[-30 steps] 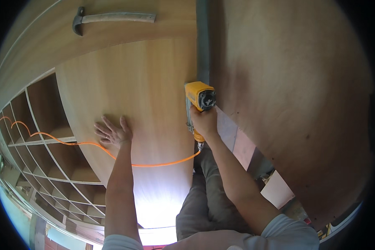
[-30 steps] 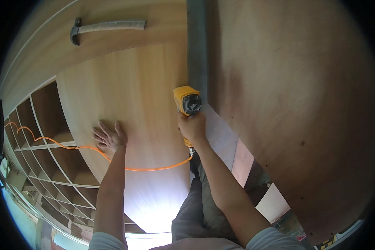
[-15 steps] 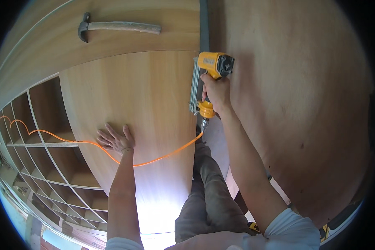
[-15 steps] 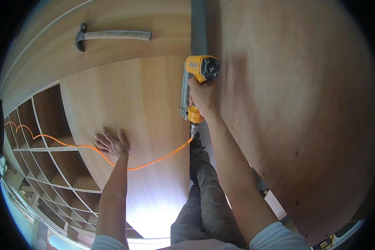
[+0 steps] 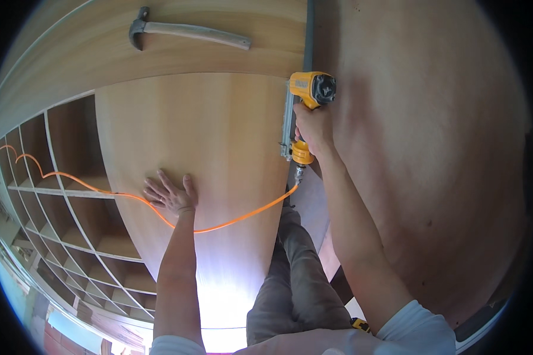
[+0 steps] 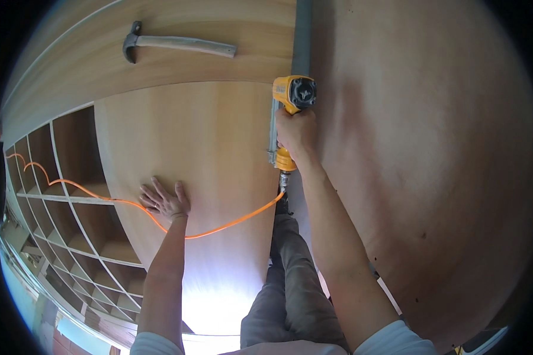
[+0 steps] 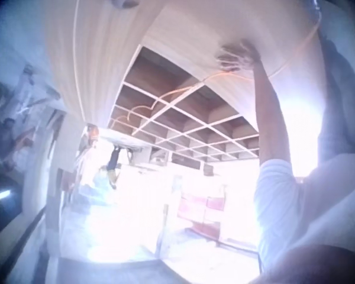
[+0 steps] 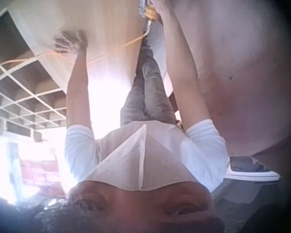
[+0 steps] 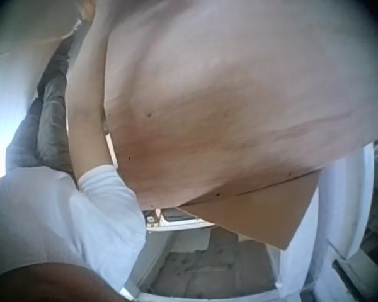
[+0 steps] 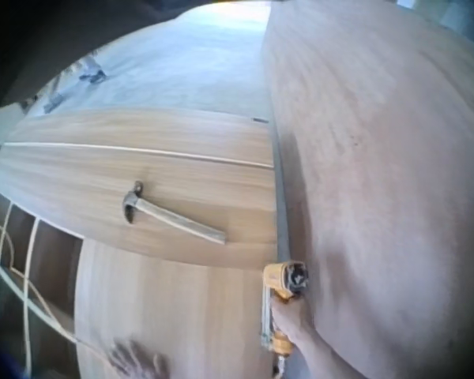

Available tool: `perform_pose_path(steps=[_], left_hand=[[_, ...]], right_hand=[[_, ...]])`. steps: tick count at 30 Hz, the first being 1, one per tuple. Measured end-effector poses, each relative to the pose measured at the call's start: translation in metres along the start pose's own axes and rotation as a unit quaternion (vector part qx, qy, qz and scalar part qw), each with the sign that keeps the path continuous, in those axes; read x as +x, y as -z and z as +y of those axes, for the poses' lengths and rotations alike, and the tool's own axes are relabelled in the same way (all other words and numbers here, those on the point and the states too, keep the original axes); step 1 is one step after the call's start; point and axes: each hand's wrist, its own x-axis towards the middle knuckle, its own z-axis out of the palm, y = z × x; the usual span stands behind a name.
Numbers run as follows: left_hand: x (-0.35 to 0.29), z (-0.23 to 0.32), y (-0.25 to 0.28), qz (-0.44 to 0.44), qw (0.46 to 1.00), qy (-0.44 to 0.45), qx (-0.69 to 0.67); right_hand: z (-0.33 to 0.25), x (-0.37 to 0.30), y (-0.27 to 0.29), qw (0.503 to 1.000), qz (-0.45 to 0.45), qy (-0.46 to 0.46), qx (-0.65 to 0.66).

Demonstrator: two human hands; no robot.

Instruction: Using a pneumatic nail gun to attach wooden panels to a large grid-like shelf structure in a workshop environment.

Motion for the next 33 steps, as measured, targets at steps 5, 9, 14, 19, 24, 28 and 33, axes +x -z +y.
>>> perform_pose_path(steps=[5,9,14,19,24,28,33], left_hand=[[-0.002,-0.003,0.002,-0.021,1.0,0.001,-0.022],[-0.001,0.001,0.008,-0.057,0.998,0.011,-0.019],[0.0,-0.007,0.005,-0.037,0.999,-0.004,-0.04],[-0.001,-0.004,0.007,-0.078,0.996,0.012,-0.047],[0.0,-0.002,0.011,-0.101,0.993,0.021,-0.053],[0.0,-0.002,0.013,-0.111,0.992,0.024,-0.058],[0.003,0.005,0.021,-0.143,0.987,0.038,-0.06]], right_hand=[[-0.007,0.0,0.004,0.999,-0.042,0.01,-0.002],[-0.021,-0.022,-0.014,0.998,-0.061,0.021,-0.001],[-0.047,-0.027,-0.082,0.982,-0.184,0.043,0.014],[-0.063,-0.017,-0.12,0.968,-0.233,0.066,-0.07],[-0.074,-0.02,-0.132,0.965,-0.232,0.074,-0.099],[-0.073,-0.025,-0.139,0.963,-0.201,0.086,-0.16],[-0.064,-0.016,-0.142,0.938,-0.175,0.172,-0.246]])
